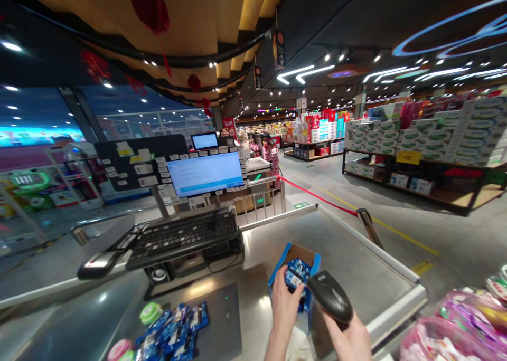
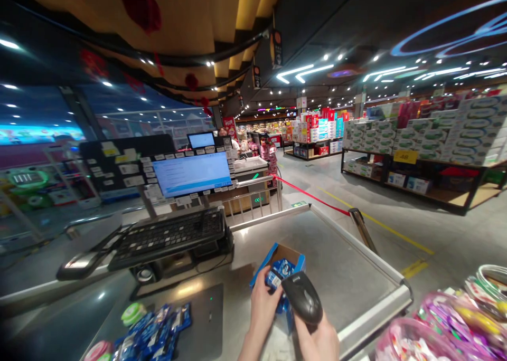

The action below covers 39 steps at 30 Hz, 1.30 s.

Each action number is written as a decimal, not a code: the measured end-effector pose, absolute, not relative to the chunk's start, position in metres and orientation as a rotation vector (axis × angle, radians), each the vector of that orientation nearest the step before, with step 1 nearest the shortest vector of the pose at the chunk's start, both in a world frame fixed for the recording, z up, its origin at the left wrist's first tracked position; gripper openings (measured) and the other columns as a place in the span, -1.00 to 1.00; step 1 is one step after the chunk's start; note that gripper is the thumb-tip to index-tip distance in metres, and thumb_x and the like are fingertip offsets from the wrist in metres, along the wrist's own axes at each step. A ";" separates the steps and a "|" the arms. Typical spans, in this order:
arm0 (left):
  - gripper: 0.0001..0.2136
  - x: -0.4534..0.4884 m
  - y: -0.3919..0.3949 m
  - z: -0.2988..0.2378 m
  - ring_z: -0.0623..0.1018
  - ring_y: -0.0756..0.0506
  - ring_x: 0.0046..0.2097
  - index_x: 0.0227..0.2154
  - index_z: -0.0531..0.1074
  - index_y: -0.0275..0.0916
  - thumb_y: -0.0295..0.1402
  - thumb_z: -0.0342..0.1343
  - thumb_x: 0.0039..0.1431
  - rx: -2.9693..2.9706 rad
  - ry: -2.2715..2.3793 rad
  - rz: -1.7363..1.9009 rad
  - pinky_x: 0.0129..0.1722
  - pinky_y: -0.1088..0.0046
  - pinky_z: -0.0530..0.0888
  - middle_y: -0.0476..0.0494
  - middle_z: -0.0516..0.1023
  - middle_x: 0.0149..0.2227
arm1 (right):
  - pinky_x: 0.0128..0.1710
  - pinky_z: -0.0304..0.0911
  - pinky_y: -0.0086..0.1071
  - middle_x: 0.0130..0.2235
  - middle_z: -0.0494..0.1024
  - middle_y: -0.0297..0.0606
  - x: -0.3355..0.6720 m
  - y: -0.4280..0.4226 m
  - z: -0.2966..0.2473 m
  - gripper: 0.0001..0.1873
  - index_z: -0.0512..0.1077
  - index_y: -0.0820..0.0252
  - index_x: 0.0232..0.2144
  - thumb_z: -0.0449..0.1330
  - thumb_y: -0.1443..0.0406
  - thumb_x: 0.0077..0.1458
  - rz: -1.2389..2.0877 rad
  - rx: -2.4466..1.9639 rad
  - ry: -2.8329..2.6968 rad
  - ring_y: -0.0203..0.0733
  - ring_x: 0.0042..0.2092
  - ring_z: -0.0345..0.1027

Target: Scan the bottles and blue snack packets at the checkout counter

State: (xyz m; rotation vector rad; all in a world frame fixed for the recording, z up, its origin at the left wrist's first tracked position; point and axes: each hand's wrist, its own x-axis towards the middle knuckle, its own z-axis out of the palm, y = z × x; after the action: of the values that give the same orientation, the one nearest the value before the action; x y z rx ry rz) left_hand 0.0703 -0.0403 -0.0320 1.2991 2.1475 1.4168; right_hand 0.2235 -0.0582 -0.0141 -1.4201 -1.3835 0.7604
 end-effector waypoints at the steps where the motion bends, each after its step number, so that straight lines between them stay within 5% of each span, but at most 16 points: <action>1: -0.50 0.068 -0.046 -0.032 0.50 -0.14 -0.12 0.02 0.30 -0.20 -0.28 0.15 -0.05 1.252 2.122 1.469 -0.10 0.31 0.43 -0.23 0.43 0.03 | -0.28 0.38 -0.26 -0.43 0.62 -0.10 0.223 -0.061 -0.011 -0.46 0.51 0.22 -0.32 0.10 -0.10 -0.12 0.784 -1.404 -1.408 0.07 -0.24 0.50; 7: -0.49 0.050 -0.078 -0.026 0.51 0.00 -0.33 0.00 0.30 -0.18 -0.29 0.20 -0.09 1.091 1.970 1.821 -0.26 0.42 0.48 -0.21 0.43 0.01 | -0.29 0.37 -0.31 -0.37 0.62 -0.11 0.213 -0.084 0.009 -0.51 0.50 0.25 -0.29 0.12 -0.02 -0.10 0.940 -1.273 -1.546 0.02 -0.27 0.51; 23: -0.50 0.001 -0.146 -0.007 0.49 -0.08 -0.04 0.03 0.23 -0.15 -0.39 0.18 -0.01 1.028 2.042 2.029 0.02 0.31 0.41 -0.19 0.38 0.06 | -0.35 0.31 -0.35 -0.34 0.61 -0.15 0.166 -0.143 0.031 -0.60 0.43 0.24 -0.12 0.02 0.25 0.00 0.764 -1.197 -2.065 0.01 -0.26 0.51; 34: -0.52 -0.008 -0.161 -0.003 0.53 -0.08 -0.10 0.03 0.28 -0.16 -0.28 0.20 0.02 1.091 2.103 2.006 -0.04 0.34 0.46 -0.19 0.41 0.03 | -0.34 0.32 -0.38 -0.31 0.61 -0.14 0.152 -0.150 0.030 -0.63 0.42 0.27 -0.13 0.01 0.30 0.01 0.736 -1.155 -2.139 -0.02 -0.25 0.51; 39: -0.53 -0.013 -0.162 -0.009 0.47 -0.13 0.03 0.05 0.27 -0.17 -0.26 0.17 0.06 1.324 2.199 2.010 -0.03 0.30 0.48 -0.23 0.40 0.07 | -0.33 0.32 -0.37 -0.31 0.61 -0.16 0.151 -0.148 0.027 -0.62 0.41 0.26 -0.12 0.02 0.32 -0.01 0.721 -1.145 -2.129 -0.03 -0.25 0.51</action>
State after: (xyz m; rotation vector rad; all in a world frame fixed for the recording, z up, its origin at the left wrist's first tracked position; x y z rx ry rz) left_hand -0.0131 -0.1617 -0.0090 1.3238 2.1987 2.0100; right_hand 0.1513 -0.1479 0.0266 -1.1451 -2.1295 0.7209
